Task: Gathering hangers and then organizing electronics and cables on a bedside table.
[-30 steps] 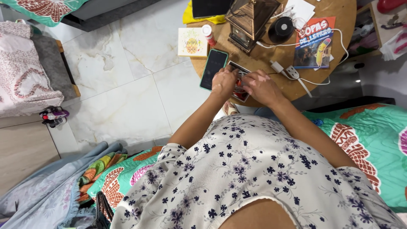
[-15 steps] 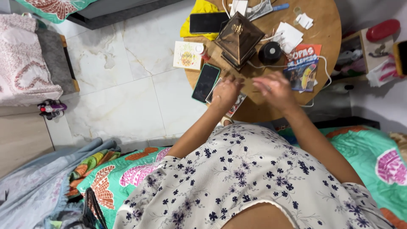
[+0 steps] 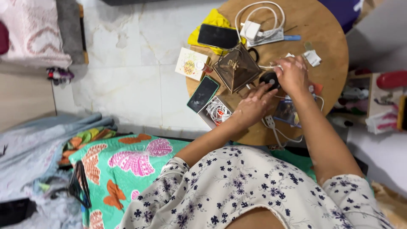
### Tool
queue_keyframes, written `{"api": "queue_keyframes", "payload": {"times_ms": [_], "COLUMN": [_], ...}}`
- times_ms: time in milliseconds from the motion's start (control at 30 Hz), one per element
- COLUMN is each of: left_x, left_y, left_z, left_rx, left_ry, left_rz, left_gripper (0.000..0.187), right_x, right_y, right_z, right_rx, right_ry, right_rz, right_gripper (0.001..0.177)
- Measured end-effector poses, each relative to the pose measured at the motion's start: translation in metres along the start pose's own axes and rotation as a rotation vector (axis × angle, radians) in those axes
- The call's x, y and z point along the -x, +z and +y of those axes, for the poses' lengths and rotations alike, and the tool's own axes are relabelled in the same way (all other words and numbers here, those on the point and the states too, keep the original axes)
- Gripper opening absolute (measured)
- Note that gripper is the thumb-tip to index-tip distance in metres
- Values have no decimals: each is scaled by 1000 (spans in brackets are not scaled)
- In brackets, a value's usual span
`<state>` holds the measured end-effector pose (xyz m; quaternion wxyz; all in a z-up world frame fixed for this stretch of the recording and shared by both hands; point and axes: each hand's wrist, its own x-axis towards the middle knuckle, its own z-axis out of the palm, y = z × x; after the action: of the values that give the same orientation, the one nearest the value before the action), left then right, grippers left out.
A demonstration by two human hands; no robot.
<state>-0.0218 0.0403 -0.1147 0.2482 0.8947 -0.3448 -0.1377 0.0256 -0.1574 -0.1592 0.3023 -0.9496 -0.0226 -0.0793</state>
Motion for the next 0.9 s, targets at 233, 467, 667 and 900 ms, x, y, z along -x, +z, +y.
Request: {"api": "queue_keyframes", "payload": {"times_ms": [233,467,667,900], "left_x": [-1,9,12,15], "left_y": [-7,-9,-18,-25], "left_z": [6,3,5,2], "left_rx": [53,17,44,12], "left_ry": [-75,-113,-144,-142], "left_rz": [4,39,-45,-69], "left_gripper": [56,54,55,51], "right_x": [-76,-128,-149,-148], "right_y": [43,70,95,103], "right_z": [19,6,10,9], "right_rx": [80,60,121,141], "right_ry": [-95,-64,-80,11], "right_rz": [-1,-33,-72,-166], "right_gripper": [38,60,78,78]}}
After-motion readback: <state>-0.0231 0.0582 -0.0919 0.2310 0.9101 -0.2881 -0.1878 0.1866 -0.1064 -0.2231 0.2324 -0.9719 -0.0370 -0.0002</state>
